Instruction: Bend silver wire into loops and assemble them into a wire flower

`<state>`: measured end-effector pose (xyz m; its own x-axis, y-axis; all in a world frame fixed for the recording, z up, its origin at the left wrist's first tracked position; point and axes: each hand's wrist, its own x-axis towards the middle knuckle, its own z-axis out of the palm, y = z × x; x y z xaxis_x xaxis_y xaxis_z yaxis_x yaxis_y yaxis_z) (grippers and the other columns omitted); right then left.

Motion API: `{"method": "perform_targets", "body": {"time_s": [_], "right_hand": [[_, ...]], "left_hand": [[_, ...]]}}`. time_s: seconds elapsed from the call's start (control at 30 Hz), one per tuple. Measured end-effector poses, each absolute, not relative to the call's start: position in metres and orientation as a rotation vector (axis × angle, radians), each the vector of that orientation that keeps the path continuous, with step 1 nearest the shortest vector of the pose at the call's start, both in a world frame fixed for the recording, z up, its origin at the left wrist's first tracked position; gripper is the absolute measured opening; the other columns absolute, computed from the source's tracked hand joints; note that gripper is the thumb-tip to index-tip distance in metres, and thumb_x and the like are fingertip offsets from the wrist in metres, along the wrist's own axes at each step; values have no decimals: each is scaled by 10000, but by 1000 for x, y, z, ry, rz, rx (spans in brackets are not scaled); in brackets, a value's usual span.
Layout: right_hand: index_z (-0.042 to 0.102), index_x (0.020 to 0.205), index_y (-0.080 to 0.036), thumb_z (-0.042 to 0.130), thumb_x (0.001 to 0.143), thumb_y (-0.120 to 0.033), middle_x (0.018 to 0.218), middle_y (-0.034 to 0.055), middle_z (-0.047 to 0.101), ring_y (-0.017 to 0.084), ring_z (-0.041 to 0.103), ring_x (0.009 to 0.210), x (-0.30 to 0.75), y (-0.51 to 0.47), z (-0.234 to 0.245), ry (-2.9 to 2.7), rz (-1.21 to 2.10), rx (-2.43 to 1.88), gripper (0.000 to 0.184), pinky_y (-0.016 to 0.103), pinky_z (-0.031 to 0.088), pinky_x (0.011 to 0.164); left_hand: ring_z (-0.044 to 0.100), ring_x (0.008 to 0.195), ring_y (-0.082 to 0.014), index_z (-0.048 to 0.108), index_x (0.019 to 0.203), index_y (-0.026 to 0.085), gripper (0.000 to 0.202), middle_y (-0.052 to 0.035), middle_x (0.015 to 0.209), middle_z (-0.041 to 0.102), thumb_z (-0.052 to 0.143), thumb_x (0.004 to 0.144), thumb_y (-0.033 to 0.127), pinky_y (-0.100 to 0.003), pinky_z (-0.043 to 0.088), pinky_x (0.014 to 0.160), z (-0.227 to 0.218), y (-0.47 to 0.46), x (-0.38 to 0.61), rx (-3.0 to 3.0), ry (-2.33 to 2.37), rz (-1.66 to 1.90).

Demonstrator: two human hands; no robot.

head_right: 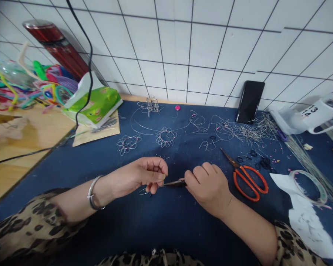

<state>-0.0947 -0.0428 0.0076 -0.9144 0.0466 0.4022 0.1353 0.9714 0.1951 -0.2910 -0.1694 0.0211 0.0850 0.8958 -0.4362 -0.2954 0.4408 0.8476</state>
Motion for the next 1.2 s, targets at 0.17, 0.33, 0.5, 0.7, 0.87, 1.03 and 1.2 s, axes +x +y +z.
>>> {"method": "perform_targets", "body": {"time_s": [0.17,0.33,0.5,0.7,0.87,1.03,1.2], "right_hand": [[624,869,-192,539,816,-274,615,9,483,147,379,665,-94,-44,8,-2733,-343,-134,130,304,266,596],[607,813,-213,545,814,-274,586,-3,444,139,343,631,-94,-44,7,-2702,-429,-163,86,311,231,581],[587,815,-212,557,808,-265,575,-11,424,136,324,615,-93,-46,7,-2683,-496,-171,62,314,214,571],[584,841,-207,522,829,-266,605,-4,441,139,342,630,-94,-49,6,-2755,-433,-214,87,315,215,576],[567,744,-202,512,803,-213,654,13,472,151,375,665,-96,-51,7,-2918,-221,-326,81,308,218,577],[519,702,-203,535,779,-224,693,2,488,141,405,671,-97,-51,6,-3019,27,-409,81,284,224,563],[516,753,-211,500,814,-245,738,-6,514,137,451,701,-96,-49,5,-3097,187,-407,71,268,251,578]], "left_hand": [[597,555,-85,553,825,146,79,0,680,611,571,762,190,-164,350,459,21,-170,-290,662,1161,1006],[622,615,-112,539,803,143,107,-5,693,606,602,751,213,-168,350,467,22,-170,-286,655,1210,1033],[583,553,-78,529,794,138,121,1,683,592,617,746,204,-154,336,451,21,-170,-284,645,1237,1087],[554,525,-68,525,806,144,120,9,684,592,613,749,201,-168,367,470,22,-171,-281,720,1344,1126],[556,533,-69,523,816,151,75,31,658,563,576,771,179,-183,407,521,29,-171,-278,894,1469,1116],[561,565,-86,522,822,167,33,26,664,561,528,804,194,-199,427,548,31,-175,-278,1162,1574,1045],[534,575,-91,549,815,183,64,12,685,598,487,816,169,-193,396,536,32,-178,-280,1535,1675,937]]}}
